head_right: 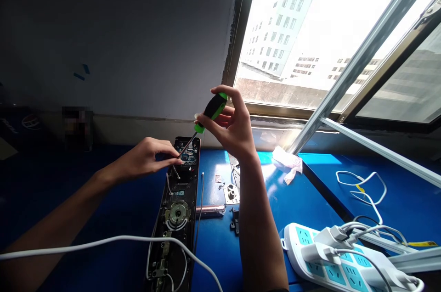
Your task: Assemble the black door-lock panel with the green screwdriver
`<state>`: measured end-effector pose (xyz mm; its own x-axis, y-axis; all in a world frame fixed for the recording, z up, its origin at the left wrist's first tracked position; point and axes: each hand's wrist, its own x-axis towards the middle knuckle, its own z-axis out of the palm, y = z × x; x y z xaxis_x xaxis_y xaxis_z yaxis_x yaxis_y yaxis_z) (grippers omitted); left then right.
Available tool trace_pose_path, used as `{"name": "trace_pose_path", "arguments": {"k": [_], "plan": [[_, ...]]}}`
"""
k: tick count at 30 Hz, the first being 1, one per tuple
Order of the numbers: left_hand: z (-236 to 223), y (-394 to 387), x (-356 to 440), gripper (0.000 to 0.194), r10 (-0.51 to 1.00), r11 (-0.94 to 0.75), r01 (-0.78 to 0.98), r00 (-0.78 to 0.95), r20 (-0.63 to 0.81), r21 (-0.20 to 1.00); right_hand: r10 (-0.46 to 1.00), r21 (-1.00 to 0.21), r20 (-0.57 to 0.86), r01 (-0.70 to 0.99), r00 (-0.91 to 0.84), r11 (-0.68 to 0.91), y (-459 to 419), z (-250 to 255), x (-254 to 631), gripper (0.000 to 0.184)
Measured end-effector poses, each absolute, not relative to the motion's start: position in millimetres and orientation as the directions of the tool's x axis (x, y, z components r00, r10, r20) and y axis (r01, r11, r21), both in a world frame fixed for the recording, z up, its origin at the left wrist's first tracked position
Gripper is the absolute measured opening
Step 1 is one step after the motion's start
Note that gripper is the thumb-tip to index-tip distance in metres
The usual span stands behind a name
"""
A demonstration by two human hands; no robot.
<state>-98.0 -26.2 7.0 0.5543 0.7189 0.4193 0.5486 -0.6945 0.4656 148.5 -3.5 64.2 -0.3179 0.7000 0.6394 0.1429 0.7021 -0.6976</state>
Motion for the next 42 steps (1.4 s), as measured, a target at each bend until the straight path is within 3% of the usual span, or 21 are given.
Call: {"name": "trace_pose_path", "arguments": {"k": [9,18,23,28,42], "plan": [[3.7,-24.6,-95.2,0.020,0.746,-0.666,0.538,0.472,0.470,0.516,0.693,-0.662,0.632,0.223,-0.348,0.716,13.4,59.8,145.2,0.090],[15.6,-26.6,-106.7,0.036,0.787,-0.612,0.634,0.437,0.435,0.472,0.661,-0.615,0.635,0.256,-0.401,0.746,11.1,59.9,136.7,0.108],[23.3,-26.3,-122.5,0.032,0.865,-0.502,0.693,0.414,0.284,0.517,0.594,-0.545,0.733,0.236,-0.332,0.804,-1.1,54.8,124.2,0.086],[19.0,-22.0,-127.3,0.021,0.877,-0.464,0.727,0.458,0.147,0.506,0.462,-0.451,0.824,0.114,-0.327,0.885,-5.0,45.5,112.8,0.070],[8.9,-20.1,-120.1,0.020,0.873,-0.444,0.709,0.481,0.085,0.548,0.416,-0.435,0.804,0.057,-0.425,0.899,3.9,35.0,96.7,0.063]]}}
